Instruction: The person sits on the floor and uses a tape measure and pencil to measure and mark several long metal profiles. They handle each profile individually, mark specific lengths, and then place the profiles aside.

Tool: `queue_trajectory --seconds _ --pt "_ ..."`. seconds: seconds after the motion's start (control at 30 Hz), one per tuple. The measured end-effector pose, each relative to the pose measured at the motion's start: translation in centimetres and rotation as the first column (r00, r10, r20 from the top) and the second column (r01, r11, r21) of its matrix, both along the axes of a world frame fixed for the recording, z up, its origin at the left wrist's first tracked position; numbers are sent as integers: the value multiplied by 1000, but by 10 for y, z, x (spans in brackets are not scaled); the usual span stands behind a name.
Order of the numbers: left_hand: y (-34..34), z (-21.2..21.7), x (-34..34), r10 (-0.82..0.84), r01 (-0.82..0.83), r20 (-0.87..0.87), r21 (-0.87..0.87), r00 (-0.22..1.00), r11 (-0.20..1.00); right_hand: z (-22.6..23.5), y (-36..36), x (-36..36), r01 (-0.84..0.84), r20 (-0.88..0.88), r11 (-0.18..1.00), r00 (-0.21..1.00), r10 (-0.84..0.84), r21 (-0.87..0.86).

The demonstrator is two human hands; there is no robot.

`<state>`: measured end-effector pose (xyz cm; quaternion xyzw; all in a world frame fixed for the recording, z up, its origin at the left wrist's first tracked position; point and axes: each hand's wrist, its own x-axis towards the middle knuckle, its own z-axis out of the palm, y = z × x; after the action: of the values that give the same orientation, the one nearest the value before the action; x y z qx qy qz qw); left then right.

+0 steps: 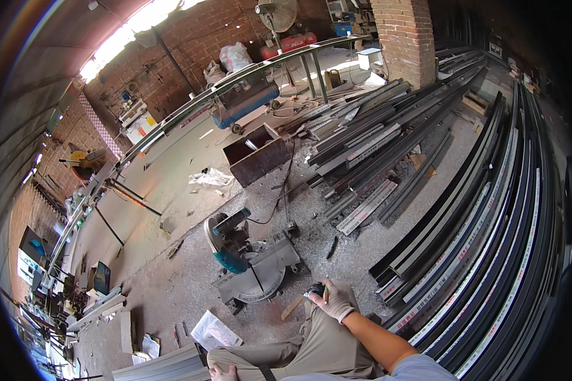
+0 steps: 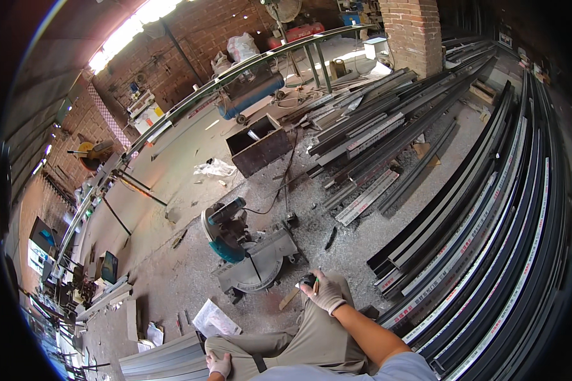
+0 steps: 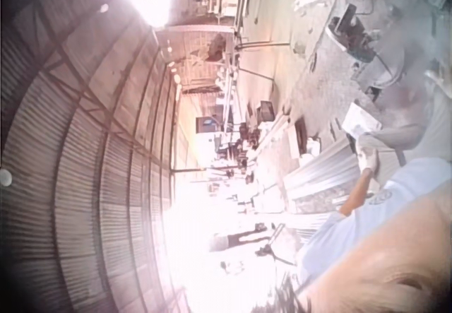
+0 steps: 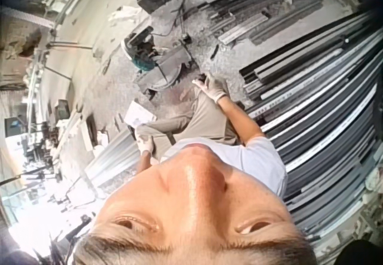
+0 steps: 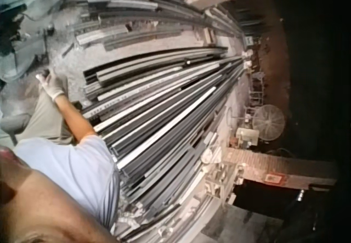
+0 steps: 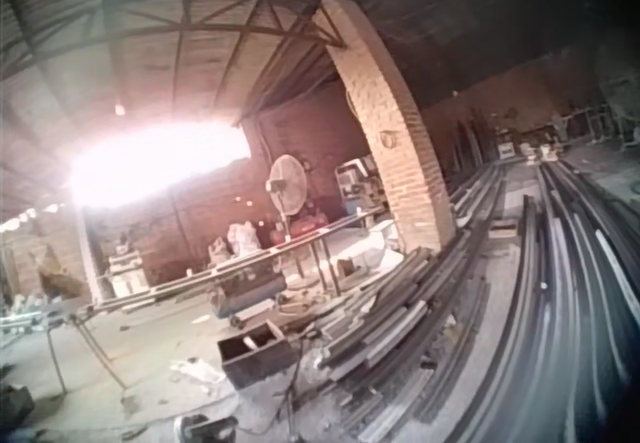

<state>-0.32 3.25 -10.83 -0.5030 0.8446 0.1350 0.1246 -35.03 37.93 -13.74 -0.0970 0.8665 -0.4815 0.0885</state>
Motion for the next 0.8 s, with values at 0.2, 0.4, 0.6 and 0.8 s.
queue_trajectory --seconds 0.2,0.4,0.6,0.8 --pt "7 8 0 32 -33 17 22 999 999 3 -2 2 -15 -6 999 1000 15 34" --pt "6 3 -5 34 -36 61 27 998 999 0 2 0 4 -32 1000 999 -4 12" --pt "8 5 1 130 -134 70 48 989 990 -2 -7 -2 -10 -17 1000 1000 10 2" --pt "6 25 -28 157 -154 -14 128 988 980 -38 1 -18 -9 -249 999 968 18 35"
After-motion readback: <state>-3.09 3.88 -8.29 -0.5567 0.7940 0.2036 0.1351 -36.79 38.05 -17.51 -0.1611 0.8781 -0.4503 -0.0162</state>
